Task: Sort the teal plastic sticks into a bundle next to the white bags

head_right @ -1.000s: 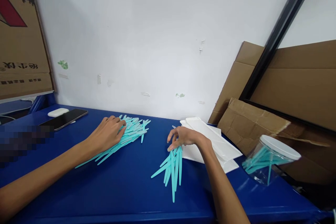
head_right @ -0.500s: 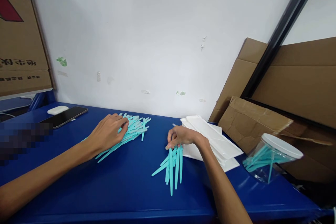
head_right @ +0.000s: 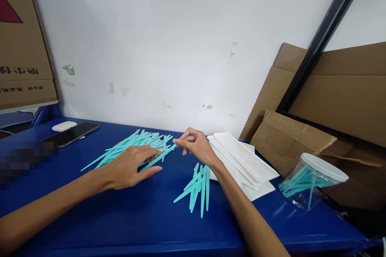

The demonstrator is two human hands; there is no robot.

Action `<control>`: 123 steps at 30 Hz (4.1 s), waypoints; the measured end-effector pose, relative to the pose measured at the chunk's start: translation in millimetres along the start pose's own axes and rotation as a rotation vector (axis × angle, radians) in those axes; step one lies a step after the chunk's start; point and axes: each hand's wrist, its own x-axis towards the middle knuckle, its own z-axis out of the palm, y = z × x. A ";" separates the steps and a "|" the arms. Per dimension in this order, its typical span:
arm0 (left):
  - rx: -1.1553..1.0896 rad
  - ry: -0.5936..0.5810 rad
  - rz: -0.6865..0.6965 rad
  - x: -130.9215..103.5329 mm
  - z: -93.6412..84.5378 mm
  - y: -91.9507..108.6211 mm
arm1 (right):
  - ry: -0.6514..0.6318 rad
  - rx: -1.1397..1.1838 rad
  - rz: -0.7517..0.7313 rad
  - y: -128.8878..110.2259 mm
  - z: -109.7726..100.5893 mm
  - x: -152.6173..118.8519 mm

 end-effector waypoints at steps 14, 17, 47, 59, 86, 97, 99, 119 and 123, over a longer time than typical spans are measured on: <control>0.205 0.037 -0.250 2.9 -0.8 -7.5 | -0.297 -0.796 0.237 51.2 -88.3 -5.9; 0.186 0.030 -0.255 2.6 1.1 -5.4 | -0.302 -0.806 0.305 58.4 -89.8 -8.6; 0.003 0.024 -0.263 1.5 2.7 -9.5 | -0.029 0.154 0.021 20.0 10.2 1.9; 0.051 0.030 -0.170 1.6 5.2 -6.4 | -0.135 0.201 0.036 20.0 16.8 -2.3; 0.425 0.050 -0.379 4.8 8.5 -32.2 | -0.844 -0.379 0.208 12.6 -32.6 -10.8; 0.436 -0.011 -0.428 3.5 6.6 -29.7 | -0.545 -0.323 0.008 3.6 -20.3 -5.7; 0.422 0.031 -0.409 4.1 6.0 -28.9 | -0.375 -0.283 -0.001 -1.8 -19.5 -5.0; 0.074 0.362 0.066 5.9 12.2 -16.3 | 0.130 0.164 -0.030 7.4 -1.1 2.7; 0.077 0.463 -0.011 5.5 9.0 -24.3 | 0.019 -0.324 -0.076 12.4 -26.0 0.2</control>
